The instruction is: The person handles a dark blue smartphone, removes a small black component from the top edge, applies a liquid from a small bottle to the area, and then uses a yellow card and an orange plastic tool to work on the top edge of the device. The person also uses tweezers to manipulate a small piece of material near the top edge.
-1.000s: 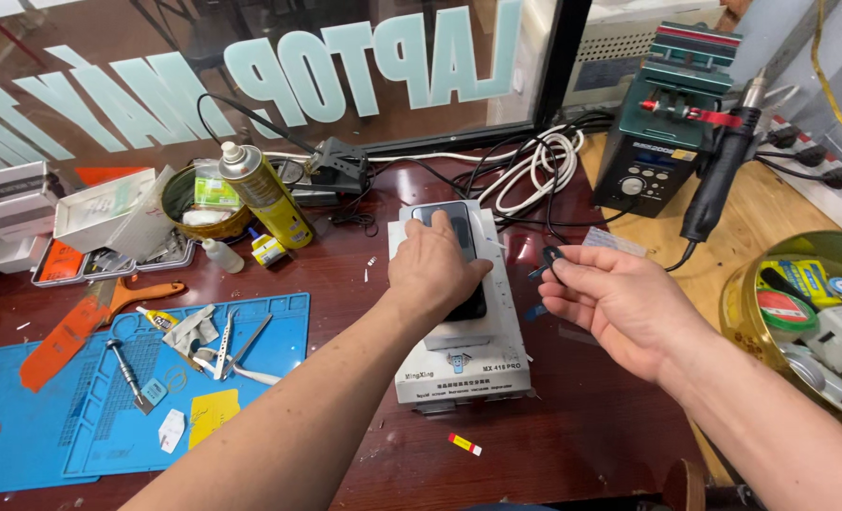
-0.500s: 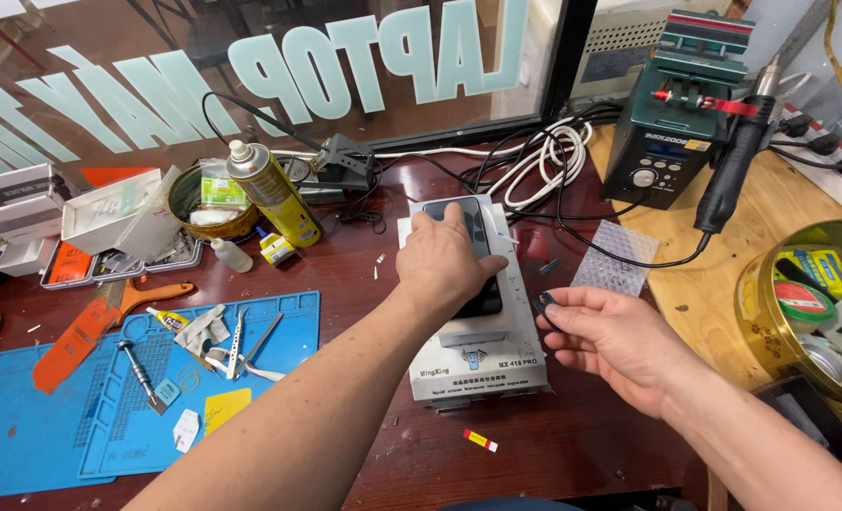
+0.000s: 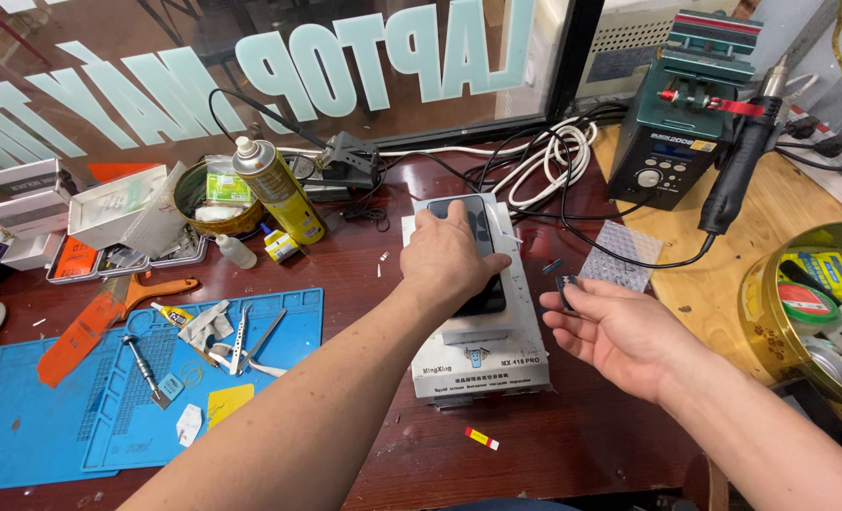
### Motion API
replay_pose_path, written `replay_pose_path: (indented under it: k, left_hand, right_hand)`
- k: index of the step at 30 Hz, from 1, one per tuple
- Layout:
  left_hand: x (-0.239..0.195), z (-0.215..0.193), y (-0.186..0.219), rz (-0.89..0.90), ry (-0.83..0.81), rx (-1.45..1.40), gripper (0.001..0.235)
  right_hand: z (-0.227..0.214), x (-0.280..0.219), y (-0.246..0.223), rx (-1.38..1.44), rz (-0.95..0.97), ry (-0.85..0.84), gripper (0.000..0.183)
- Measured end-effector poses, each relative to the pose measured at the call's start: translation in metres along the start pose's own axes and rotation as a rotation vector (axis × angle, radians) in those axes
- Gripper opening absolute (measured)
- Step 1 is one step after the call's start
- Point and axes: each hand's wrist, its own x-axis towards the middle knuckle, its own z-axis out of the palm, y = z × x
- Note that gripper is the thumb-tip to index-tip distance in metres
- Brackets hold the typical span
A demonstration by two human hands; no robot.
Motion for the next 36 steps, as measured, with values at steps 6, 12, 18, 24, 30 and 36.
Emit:
replay_pose_path:
  k: [6,12,18,24,30,36]
  left_hand:
    - [-0.001,0.001,-0.008,0.059,0.04,0.006,0.081]
    - [0.0,0.003,-0.013,0.076,0.058,-0.023,0.08]
    - [0.002,0.004,-0.015,0.064,0.073,-0.052,0.083]
    - [0.002,0.006,-0.017,0.074,0.102,-0.074,0.082]
    - [0.002,0.007,-0.017,0.072,0.098,-0.079,0.079]
    - [0.002,0.007,-0.017,0.079,0.111,-0.084,0.08]
  right_hand:
    - [0.001,0.0,0.003,-0.019,0.009,-0.131,0.017]
    - [0.003,0.002,0.002,-0.043,0.03,-0.12,0.016]
    - [0.009,0.0,-0.001,-0.056,0.041,-0.113,0.017]
    - [0.014,-0.003,-0.004,-0.052,0.052,-0.106,0.016]
    - [0.016,0.0,-0.007,-0.064,0.048,-0.104,0.015]
    - [0.019,0.002,-0.007,-0.065,0.044,-0.118,0.014]
